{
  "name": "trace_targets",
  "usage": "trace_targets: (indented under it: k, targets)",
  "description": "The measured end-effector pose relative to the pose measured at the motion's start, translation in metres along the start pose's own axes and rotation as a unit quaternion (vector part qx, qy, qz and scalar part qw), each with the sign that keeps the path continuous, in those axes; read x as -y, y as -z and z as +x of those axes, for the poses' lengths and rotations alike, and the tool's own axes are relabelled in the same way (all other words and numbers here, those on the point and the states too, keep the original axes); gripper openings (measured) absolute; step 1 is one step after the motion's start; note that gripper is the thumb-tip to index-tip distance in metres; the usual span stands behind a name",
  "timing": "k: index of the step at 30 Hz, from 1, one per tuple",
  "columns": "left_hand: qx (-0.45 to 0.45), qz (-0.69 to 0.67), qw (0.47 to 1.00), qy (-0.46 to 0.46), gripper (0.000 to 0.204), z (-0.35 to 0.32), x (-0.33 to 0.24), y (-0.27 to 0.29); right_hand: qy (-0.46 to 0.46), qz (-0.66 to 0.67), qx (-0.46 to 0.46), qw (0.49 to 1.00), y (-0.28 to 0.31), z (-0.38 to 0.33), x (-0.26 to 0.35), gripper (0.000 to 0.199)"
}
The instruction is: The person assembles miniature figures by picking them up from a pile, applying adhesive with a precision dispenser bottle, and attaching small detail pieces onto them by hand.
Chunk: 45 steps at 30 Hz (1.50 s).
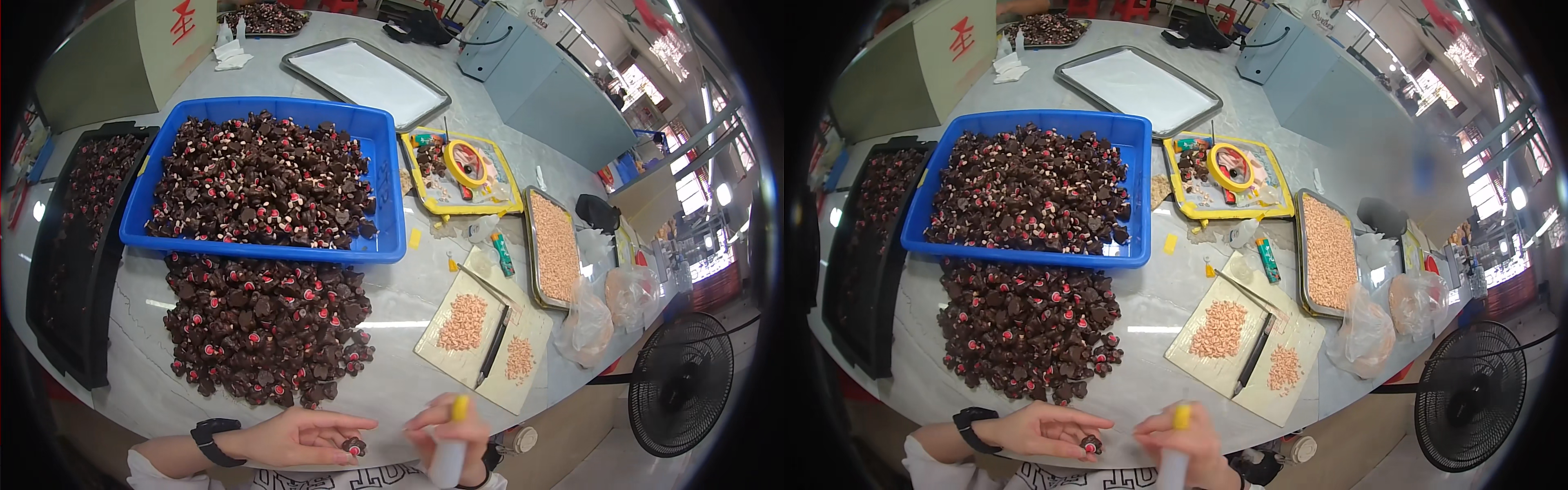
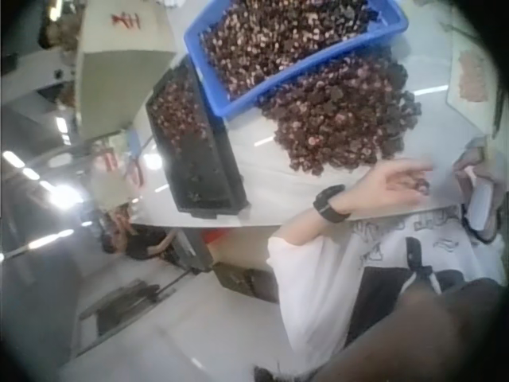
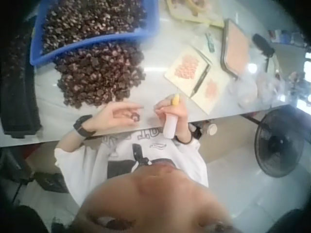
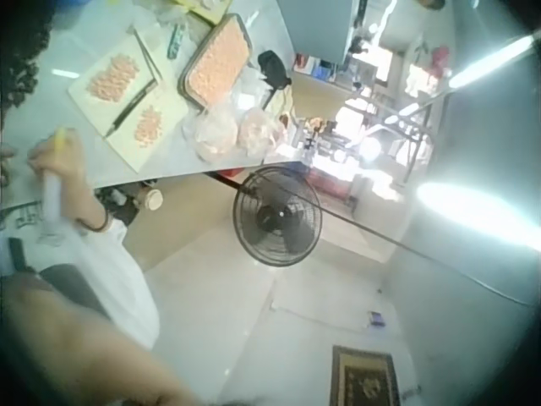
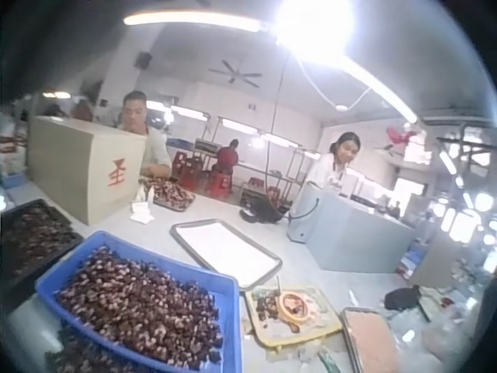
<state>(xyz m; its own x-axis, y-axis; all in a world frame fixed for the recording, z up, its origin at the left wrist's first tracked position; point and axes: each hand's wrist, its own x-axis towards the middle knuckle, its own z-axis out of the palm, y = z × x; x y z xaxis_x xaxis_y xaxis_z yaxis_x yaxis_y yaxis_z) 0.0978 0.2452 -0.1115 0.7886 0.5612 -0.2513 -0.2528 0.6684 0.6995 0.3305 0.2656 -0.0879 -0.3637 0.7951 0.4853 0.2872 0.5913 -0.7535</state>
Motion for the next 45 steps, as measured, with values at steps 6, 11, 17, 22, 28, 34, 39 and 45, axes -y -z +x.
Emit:
trace_targets:
  k: [6,11,17,22,28,34,39,45]
  targets:
    - [0.01,0.004,0.999,-0.039,0.054,0.003,0.001,0.003,-0.024,0.034,0.087,0.995,-0.026,-0.003,-0.008,0.043]
    - [0.012,-0.028,0.999,-0.034,0.056,0.002,-0.003,0.002,0.045,-0.075,0.098,0.991,-0.026,0.003,-0.009,0.039]
    - [0.016,-0.047,0.998,-0.044,0.057,0.002,-0.002,0.005,0.044,-0.08,0.094,0.991,-0.026,0.002,-0.011,0.037]
    - [0.018,-0.06,0.997,-0.039,0.056,0.0,0.002,0.002,0.051,-0.067,0.059,0.995,-0.028,-0.005,-0.009,0.037]
    - [-0.032,-0.037,0.995,-0.088,0.041,-0.002,0.012,0.004,0.063,-0.029,0.011,0.998,-0.036,-0.006,-0.003,0.046]
    - [-0.07,-0.077,0.988,-0.111,0.037,0.004,0.002,0.002,0.054,0.019,-0.05,0.997,-0.048,0.004,-0.007,0.041]
    - [-0.077,-0.073,0.988,-0.108,0.038,0.005,-0.001,0.004,0.029,-0.024,-0.019,0.999,-0.049,0.002,-0.007,0.038]
    - [-0.079,-0.095,0.986,-0.114,0.038,0.004,0.005,0.004,0.048,-0.02,-0.018,0.999,-0.053,0.004,-0.008,0.043]
